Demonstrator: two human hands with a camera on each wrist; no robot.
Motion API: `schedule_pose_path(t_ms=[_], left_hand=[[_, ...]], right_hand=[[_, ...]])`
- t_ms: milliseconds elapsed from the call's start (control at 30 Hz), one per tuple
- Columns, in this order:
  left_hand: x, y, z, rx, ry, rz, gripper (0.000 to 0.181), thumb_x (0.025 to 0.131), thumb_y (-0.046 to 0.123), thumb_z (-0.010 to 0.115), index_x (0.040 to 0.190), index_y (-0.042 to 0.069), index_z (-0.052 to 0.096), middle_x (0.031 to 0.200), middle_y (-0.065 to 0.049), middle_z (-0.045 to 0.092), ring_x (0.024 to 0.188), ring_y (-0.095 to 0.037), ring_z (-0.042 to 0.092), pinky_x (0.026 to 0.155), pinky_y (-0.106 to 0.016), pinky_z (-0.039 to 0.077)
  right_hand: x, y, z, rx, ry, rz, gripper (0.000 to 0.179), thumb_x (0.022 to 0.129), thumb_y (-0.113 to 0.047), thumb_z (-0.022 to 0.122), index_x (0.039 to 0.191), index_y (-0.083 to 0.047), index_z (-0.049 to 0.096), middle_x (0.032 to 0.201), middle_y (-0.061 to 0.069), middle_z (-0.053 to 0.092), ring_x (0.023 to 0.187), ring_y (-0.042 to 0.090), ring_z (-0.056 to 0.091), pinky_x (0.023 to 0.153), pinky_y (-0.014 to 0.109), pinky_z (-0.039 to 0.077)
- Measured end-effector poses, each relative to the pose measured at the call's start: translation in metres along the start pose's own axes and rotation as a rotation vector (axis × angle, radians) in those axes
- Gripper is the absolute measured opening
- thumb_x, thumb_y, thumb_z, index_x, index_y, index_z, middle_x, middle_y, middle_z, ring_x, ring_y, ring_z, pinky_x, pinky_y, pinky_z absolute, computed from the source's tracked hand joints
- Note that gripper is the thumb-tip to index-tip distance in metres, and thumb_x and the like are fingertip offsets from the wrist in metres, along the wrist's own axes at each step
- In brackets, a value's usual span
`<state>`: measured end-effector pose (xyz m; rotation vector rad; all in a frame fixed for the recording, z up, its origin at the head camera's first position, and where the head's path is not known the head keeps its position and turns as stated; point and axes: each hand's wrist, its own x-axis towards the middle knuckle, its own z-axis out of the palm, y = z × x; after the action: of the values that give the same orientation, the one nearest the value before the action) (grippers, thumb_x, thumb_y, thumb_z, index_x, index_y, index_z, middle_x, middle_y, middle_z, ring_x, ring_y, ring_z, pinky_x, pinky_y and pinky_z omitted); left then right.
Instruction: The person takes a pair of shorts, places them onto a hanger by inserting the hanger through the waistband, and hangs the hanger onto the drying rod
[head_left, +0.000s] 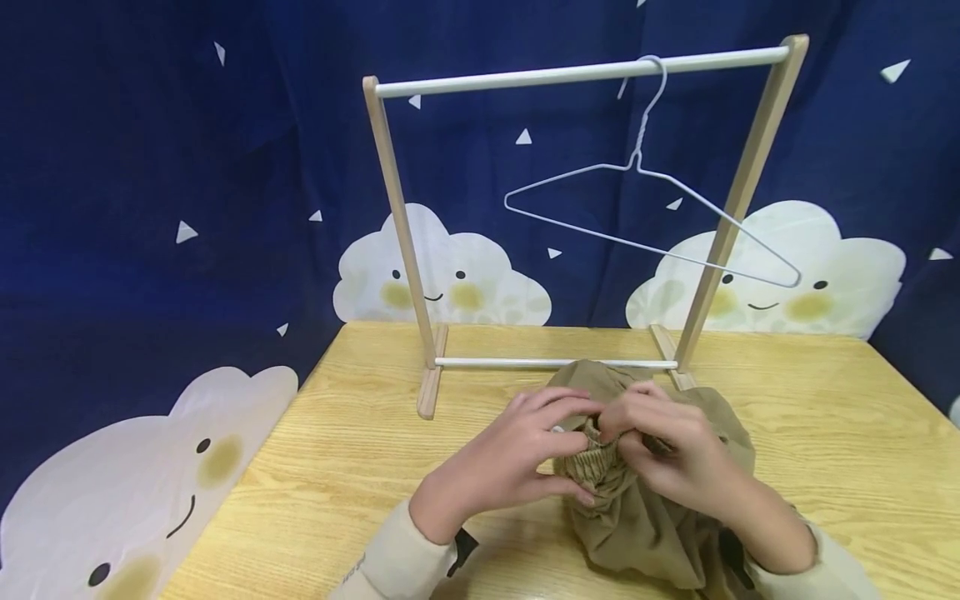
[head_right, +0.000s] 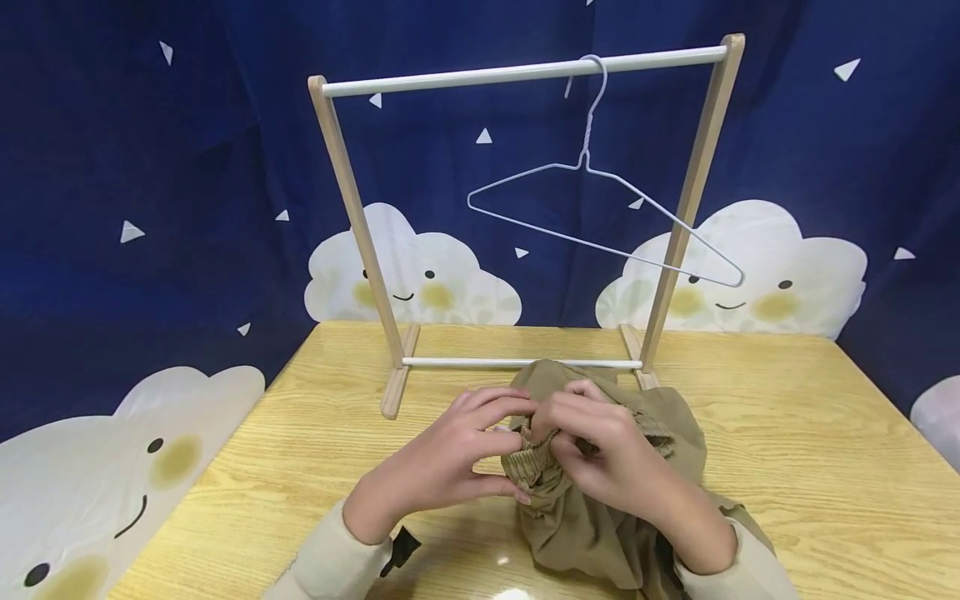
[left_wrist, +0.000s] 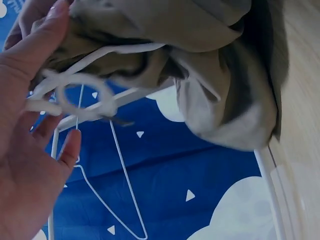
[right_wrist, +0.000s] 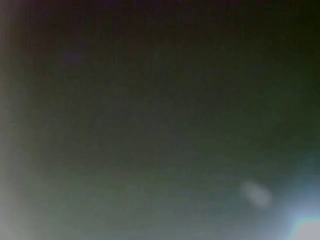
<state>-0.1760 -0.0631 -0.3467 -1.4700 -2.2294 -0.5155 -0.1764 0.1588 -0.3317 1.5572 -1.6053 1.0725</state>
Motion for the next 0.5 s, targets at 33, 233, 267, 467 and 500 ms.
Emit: schedule_pose_path(t_ms=[33, 233, 267, 467, 500], left_hand=[[0.000, 0.000, 0.001, -0.023, 0.013, 0.023, 0.034, 0.077, 0.043, 0.085, 0.091, 0.020, 0.065, 0.145, -0.002, 0.055, 0.139, -0.017, 0.043, 0.102, -0.035, 0.042], [0.002, 0.001, 0.004, 0.011, 0.075, 0.082, 0.032, 0.081, 0.040, 0.084, 0.094, 0.017, 0.065, 0.113, 0.003, 0.064, 0.123, -0.014, 0.056, 0.114, -0.032, 0.034], [0.002, 0.002, 0.004, 0.028, 0.076, 0.078, 0.032, 0.082, 0.038, 0.083, 0.096, 0.016, 0.066, 0.111, 0.004, 0.065, 0.122, -0.014, 0.057, 0.117, -0.034, 0.032], [0.002, 0.010, 0.003, 0.082, 0.026, 0.010, 0.031, 0.087, 0.030, 0.080, 0.101, 0.012, 0.059, 0.104, 0.003, 0.072, 0.120, -0.016, 0.064, 0.124, -0.047, 0.016], [0.002, 0.011, 0.003, 0.099, 0.020, -0.003, 0.032, 0.087, 0.030, 0.081, 0.100, 0.012, 0.057, 0.102, 0.004, 0.072, 0.118, -0.016, 0.065, 0.124, -0.049, 0.017]], right_hand=[[0.002, 0.000, 0.000, 0.013, 0.009, -0.008, 0.027, 0.075, 0.018, 0.045, 0.085, 0.002, 0.063, 0.081, 0.006, 0.063, 0.081, 0.014, 0.058, 0.094, 0.026, 0.040], [0.002, 0.002, -0.002, -0.017, 0.048, 0.005, 0.019, 0.081, 0.015, 0.047, 0.083, 0.004, 0.063, 0.081, 0.008, 0.064, 0.082, 0.014, 0.058, 0.095, 0.025, 0.041], [0.001, 0.003, -0.002, -0.030, 0.051, 0.011, 0.018, 0.085, 0.013, 0.048, 0.083, 0.004, 0.063, 0.081, 0.008, 0.065, 0.082, 0.015, 0.058, 0.095, 0.025, 0.041], [-0.009, 0.006, -0.007, -0.075, 0.031, 0.069, 0.023, 0.085, 0.013, 0.047, 0.092, 0.003, 0.067, 0.087, 0.010, 0.067, 0.085, 0.016, 0.060, 0.082, 0.021, 0.048], [-0.010, 0.005, -0.008, -0.090, 0.014, 0.103, 0.027, 0.082, 0.015, 0.048, 0.096, 0.003, 0.067, 0.089, 0.008, 0.068, 0.083, 0.013, 0.059, 0.077, 0.019, 0.048]])
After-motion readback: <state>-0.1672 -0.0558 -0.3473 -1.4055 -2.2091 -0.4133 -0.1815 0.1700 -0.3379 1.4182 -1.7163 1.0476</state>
